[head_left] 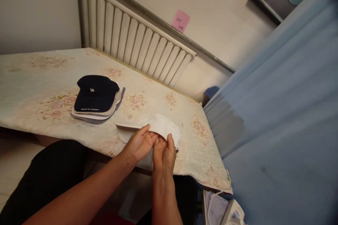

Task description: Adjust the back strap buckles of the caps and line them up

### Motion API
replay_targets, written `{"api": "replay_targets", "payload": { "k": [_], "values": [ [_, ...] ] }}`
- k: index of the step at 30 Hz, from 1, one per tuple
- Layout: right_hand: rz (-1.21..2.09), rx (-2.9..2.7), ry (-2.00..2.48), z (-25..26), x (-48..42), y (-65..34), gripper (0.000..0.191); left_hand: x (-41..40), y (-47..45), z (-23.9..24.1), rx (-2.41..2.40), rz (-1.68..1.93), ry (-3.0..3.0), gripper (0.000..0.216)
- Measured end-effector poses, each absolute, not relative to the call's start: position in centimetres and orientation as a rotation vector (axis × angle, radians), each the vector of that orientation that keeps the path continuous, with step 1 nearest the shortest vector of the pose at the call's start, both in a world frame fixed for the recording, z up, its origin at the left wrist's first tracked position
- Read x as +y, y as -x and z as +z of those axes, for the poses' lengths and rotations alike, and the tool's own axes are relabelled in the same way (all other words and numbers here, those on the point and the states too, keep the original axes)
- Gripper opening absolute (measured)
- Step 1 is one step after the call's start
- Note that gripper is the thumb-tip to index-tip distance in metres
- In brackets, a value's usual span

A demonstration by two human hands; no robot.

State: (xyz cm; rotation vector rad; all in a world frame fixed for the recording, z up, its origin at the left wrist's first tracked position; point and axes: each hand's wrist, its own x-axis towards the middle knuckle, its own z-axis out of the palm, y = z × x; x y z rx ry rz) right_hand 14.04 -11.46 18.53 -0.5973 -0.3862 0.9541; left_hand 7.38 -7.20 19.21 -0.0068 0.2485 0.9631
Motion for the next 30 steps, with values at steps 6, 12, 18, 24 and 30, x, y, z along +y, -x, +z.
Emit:
{"api": "replay_targets", "payload": {
  "k": [6, 12, 18, 24, 30],
  "values": [
    [0.933, -0.347, 0.584, 18.4, -11.8, -15.9, 0.048, -5.7, -6.1, 19.6, 0.262, 1.082, 0.004, 0.035],
    [0.886, -0.372, 0.59, 18.0, -12.2, -16.8, 0.046, -5.7, -6.0, 19.8, 0.262, 1.106, -0.052, 0.042],
    [0.832, -0.396, 0.628, 17.7, -11.6, -14.4, 0.055, -7.9, -7.4, 19.9, 0.262, 0.976, -0.087, 0.044],
    [0.862, -0.306, 0.621, 17.5, -11.5, -15.2, 0.059, -7.9, -6.7, 19.8, 0.183, 1.046, -0.09, 0.048],
    [0.907, -0.341, 0.572, 17.8, -12.2, -17.6, 0.05, -7.9, -4.8, 20.9, -0.018, 1.031, -0.149, 0.047]
  ]
}}
